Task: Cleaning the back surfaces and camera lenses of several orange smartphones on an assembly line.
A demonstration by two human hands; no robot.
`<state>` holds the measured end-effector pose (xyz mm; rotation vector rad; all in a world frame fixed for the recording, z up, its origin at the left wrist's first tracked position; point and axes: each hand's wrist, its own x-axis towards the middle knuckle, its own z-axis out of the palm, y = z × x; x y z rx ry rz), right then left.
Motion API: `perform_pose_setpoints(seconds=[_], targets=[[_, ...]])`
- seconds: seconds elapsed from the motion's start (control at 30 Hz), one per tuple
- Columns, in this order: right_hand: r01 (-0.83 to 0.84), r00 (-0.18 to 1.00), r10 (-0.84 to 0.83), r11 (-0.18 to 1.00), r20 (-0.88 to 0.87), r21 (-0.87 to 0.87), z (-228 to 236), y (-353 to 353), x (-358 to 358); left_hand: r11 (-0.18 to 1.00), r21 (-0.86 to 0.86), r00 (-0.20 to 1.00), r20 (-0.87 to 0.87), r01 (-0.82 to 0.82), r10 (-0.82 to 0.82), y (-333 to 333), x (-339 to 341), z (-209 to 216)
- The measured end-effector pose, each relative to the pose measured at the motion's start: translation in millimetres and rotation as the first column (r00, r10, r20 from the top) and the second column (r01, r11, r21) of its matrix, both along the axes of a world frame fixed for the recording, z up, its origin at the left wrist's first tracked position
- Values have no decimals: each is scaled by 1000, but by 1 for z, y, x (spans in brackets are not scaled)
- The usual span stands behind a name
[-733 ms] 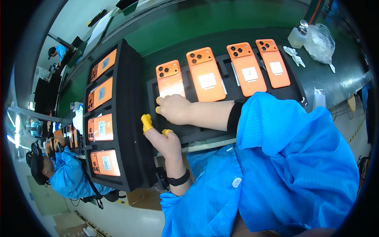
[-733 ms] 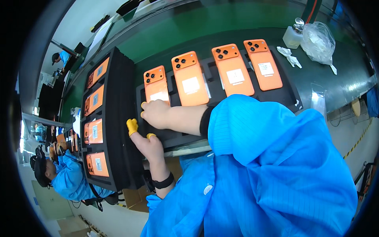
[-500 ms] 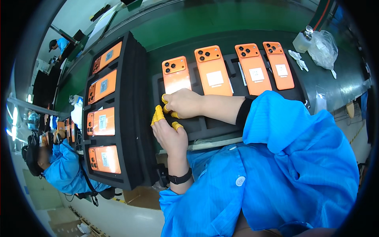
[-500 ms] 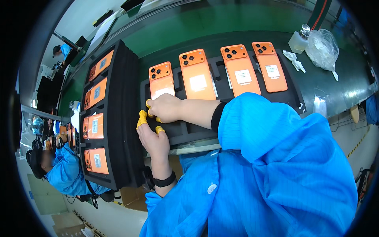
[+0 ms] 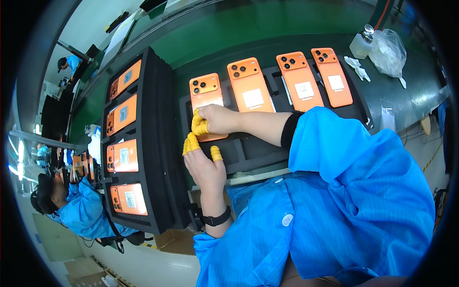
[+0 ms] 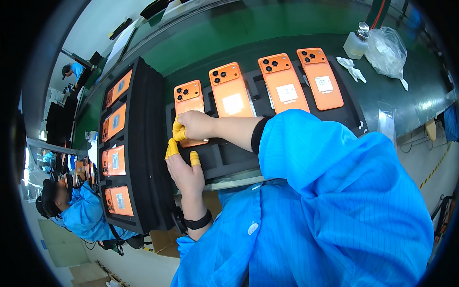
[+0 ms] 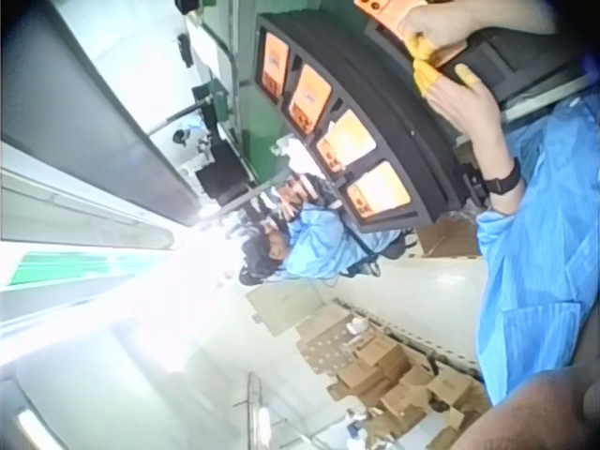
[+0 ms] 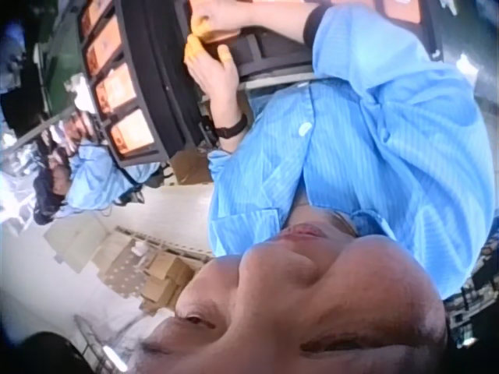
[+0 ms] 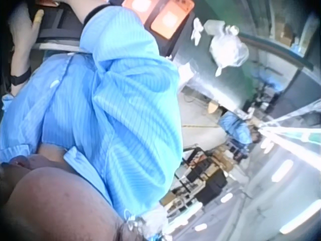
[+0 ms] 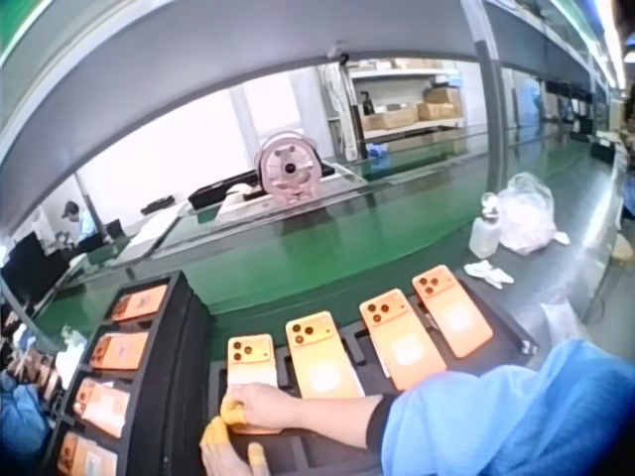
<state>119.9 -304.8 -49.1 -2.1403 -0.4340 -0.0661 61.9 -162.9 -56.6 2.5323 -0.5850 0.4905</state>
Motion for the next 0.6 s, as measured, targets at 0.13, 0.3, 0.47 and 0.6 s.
perform_pose_setpoints(seconds=[0.13, 0.3, 0.47, 0.6], targets=[[139, 958, 3, 871, -288, 471, 8, -5, 6, 982, 148, 988, -118, 117, -100, 6, -2, 10], [433, 895, 13, 217, -446, 875, 12, -20, 24, 936, 295, 978, -143, 190, -154, -1, 1, 15], [98, 995, -32, 100, -95, 990, 98, -113, -3, 920, 340, 981, -48, 194, -189, 4, 1, 11], [102, 851, -449, 649, 271, 754, 158, -211, -118, 926, 320, 972, -183, 202, -149, -3, 1, 15]])
